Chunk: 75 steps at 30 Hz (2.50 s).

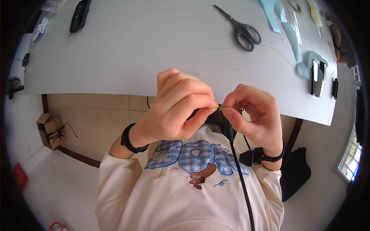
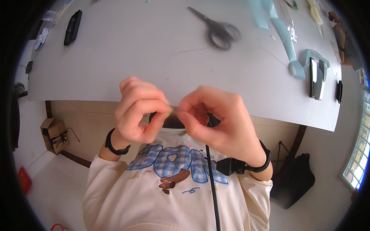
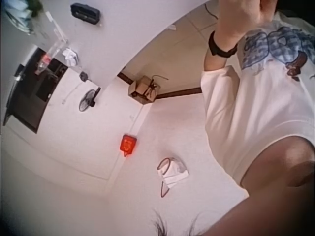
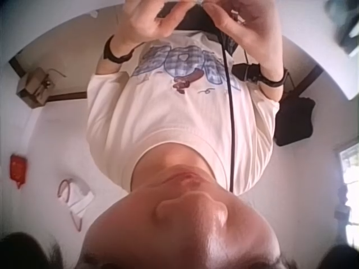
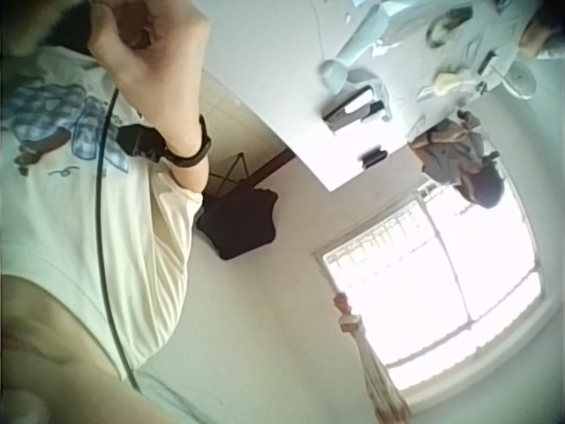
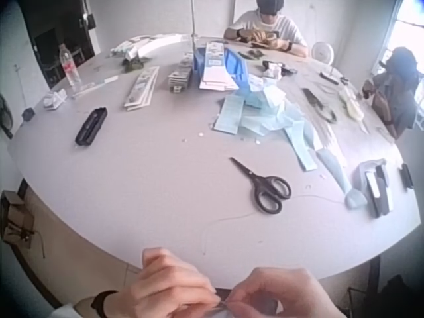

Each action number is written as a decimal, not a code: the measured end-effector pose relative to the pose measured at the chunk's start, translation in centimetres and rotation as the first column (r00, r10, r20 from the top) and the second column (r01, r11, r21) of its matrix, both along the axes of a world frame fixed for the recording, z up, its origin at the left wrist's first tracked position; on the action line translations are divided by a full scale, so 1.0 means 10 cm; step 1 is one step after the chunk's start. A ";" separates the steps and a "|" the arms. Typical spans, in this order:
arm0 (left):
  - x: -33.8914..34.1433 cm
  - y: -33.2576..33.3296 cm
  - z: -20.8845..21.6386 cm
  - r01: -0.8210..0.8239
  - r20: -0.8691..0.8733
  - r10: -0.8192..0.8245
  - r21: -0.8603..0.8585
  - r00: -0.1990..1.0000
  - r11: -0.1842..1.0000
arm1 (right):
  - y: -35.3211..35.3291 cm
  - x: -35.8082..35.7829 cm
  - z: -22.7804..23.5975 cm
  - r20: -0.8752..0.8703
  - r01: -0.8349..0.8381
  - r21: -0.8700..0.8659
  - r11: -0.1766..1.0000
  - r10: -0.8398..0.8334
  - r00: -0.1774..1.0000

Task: The person is assembling fishing tackle components, including hooks, line, and packaging.

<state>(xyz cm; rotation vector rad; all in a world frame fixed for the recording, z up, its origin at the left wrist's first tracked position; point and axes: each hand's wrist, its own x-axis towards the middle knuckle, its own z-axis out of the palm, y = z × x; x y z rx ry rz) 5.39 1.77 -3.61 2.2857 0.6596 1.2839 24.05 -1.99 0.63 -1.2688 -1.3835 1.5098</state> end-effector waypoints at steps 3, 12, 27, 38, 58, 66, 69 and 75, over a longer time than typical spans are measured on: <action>0.01 -0.01 0.00 0.003 0.001 -0.003 0.001 1.000 1.000 | 0.00 0.00 0.00 0.013 0.006 0.016 1.000 -0.007 1.000; 0.00 0.00 0.02 0.059 0.013 -0.057 -0.110 0.998 0.992 | -0.01 0.01 0.00 -0.013 0.015 -0.012 1.000 -0.015 1.000; -0.01 0.03 0.04 0.272 0.141 -0.234 -0.444 0.962 0.854 | -0.01 -0.01 -0.05 0.023 -0.010 -0.024 1.000 0.011 1.000; 0.02 0.02 0.03 0.243 0.133 -0.206 -0.389 0.969 0.889 | -0.02 -0.04 -0.07 0.062 0.013 0.029 0.999 -0.015 0.998; 0.00 0.02 0.04 0.211 0.115 -0.179 -0.403 0.977 0.891 | -0.03 -0.05 -0.03 0.093 0.037 0.015 0.999 -0.038 0.995; 0.01 0.02 0.07 0.122 -0.006 -0.126 -0.216 0.992 0.969 | -0.02 -0.07 -0.03 0.153 0.046 0.008 0.999 -0.047 0.987; 0.03 0.00 0.08 0.103 -0.021 -0.108 -0.184 0.994 0.978 | -0.02 -0.07 -0.02 0.200 0.026 0.061 0.998 -0.038 0.979; 0.03 -0.02 0.10 0.107 0.001 -0.111 -0.271 0.994 0.957 | -0.01 -0.09 0.00 0.275 -0.033 0.203 0.979 -0.025 0.961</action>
